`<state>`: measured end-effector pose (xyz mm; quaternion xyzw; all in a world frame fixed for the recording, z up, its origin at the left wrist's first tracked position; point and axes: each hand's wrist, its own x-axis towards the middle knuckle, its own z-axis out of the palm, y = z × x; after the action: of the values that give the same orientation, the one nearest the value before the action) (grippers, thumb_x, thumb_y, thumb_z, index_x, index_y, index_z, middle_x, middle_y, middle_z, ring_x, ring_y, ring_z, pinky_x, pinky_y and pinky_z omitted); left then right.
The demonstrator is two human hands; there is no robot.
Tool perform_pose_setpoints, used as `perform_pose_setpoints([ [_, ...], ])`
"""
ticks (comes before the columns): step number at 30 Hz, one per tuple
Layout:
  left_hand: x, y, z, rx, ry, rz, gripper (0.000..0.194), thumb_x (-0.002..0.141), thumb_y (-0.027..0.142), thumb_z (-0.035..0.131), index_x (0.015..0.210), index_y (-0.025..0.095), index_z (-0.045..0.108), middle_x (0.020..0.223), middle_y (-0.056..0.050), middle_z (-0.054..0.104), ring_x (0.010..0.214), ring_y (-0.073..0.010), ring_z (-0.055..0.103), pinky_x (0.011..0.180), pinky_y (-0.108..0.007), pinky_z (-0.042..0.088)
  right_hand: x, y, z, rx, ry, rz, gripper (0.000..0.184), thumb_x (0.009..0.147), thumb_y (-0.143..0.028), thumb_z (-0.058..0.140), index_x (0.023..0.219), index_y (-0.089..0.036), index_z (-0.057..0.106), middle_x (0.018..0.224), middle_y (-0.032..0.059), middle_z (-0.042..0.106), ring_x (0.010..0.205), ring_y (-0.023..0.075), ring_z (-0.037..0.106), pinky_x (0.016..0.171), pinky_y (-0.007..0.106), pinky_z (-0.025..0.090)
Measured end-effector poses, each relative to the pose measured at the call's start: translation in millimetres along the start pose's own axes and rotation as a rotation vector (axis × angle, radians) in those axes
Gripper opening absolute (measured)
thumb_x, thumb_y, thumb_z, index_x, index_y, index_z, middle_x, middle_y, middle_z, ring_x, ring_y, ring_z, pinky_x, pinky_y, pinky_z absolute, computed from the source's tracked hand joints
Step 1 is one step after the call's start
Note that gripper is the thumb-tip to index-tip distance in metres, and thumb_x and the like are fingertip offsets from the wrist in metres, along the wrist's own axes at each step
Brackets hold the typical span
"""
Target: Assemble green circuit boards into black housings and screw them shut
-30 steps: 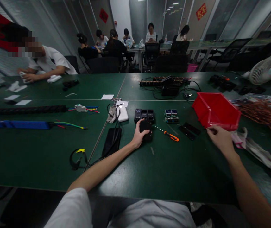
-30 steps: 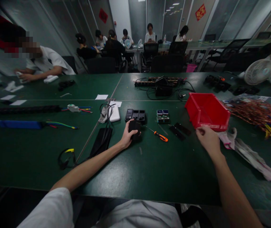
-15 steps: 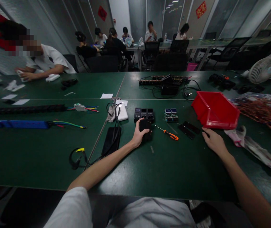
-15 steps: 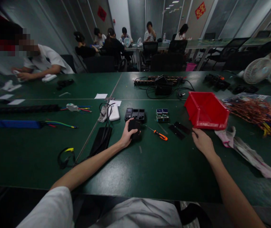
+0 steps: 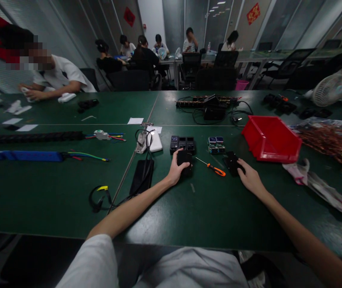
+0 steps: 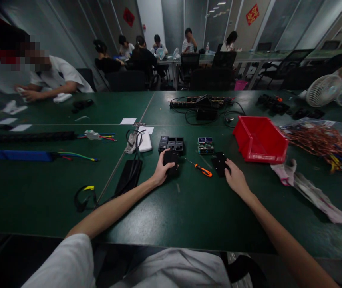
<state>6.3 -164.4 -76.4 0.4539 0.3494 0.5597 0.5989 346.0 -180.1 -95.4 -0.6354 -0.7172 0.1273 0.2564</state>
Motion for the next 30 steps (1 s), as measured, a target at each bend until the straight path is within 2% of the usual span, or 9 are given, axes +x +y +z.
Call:
perform_pose_setpoints([
  [6,0,0,-0.6,0.01,-0.009,-0.001,0.074,0.069,0.025,0.067,0.133,0.031,0.03,0.11,-0.005,0.056,0.077,-0.0155,0.064,0.072,-0.036,0.054,-1,-24,11,0.03,-0.038,0.014,0.048,0.091,-0.027,0.042,0.136,-0.011,0.044,0.146,0.0148,0.039,0.135,0.0283,0.036,0.111,0.05,0.032],
  [10,-1,1,0.1,0.006,-0.008,-0.003,0.073,0.069,0.025,0.067,0.132,0.03,0.03,0.109,-0.005,0.056,0.076,-0.0157,0.063,0.071,-0.035,0.054,-1,-34,19,0.098,-0.03,0.033,0.051,0.089,-0.022,0.041,0.139,-0.011,0.04,0.149,0.0137,0.033,0.138,0.0279,0.032,0.113,0.049,0.028],
  [13,-1,1,0.4,0.007,-0.003,-0.001,0.073,0.069,0.024,0.067,0.132,0.031,0.031,0.111,-0.005,0.055,0.077,-0.0155,0.064,0.073,-0.036,0.054,-1,-39,19,0.16,-0.041,0.06,0.053,0.088,-0.02,0.041,0.14,-0.012,0.038,0.149,0.0136,0.035,0.138,0.0279,0.031,0.114,0.049,0.027],
  [17,0,1,0.5,0.009,0.002,-0.01,0.074,0.068,0.025,0.067,0.133,0.031,0.03,0.11,-0.004,0.056,0.076,-0.0154,0.064,0.072,-0.036,0.053,6,-41,7,0.298,-0.023,0.114,0.048,0.088,-0.019,0.042,0.136,-0.017,0.044,0.138,0.0117,0.05,0.127,0.0267,0.048,0.106,0.047,0.04],
  [20,0,1,0.7,0.009,-0.005,-0.007,0.074,0.068,0.025,0.067,0.133,0.03,0.03,0.108,-0.004,0.056,0.075,-0.0158,0.064,0.071,-0.036,0.053,17,-36,-9,0.364,0.104,0.086,0.038,0.087,-0.018,0.042,0.124,-0.016,0.054,0.123,0.0118,0.061,0.113,0.0237,0.059,0.098,0.042,0.047],
  [23,0,1,0.9,0.015,0.001,-0.004,0.074,0.068,0.025,0.067,0.133,0.03,0.03,0.109,-0.004,0.055,0.076,-0.0156,0.064,0.073,-0.036,0.053,29,-24,-21,0.326,0.112,0.12,0.029,0.086,-0.023,0.046,0.11,-0.015,0.061,0.103,0.0108,0.069,0.09,0.0222,0.067,0.081,0.039,0.055],
  [27,-1,2,1.5,0.017,0.002,0.001,0.074,0.069,0.025,0.067,0.132,0.031,0.031,0.11,-0.004,0.055,0.077,-0.0154,0.064,0.073,-0.036,0.054,33,-8,-22,0.108,0.022,0.061,0.025,0.082,-0.03,0.054,0.099,-0.017,0.068,0.093,0.0089,0.069,0.081,0.0227,0.064,0.071,0.037,0.053],
  [30,-1,3,1.9,0.02,0.003,-0.002,0.073,0.069,0.025,0.068,0.132,0.03,0.031,0.111,-0.005,0.055,0.078,-0.0156,0.063,0.074,-0.037,0.054,31,-2,-15,-0.01,-0.009,-0.038,0.027,0.082,-0.033,0.055,0.099,-0.018,0.069,0.091,0.0088,0.066,0.077,0.0222,0.061,0.068,0.037,0.051],
])
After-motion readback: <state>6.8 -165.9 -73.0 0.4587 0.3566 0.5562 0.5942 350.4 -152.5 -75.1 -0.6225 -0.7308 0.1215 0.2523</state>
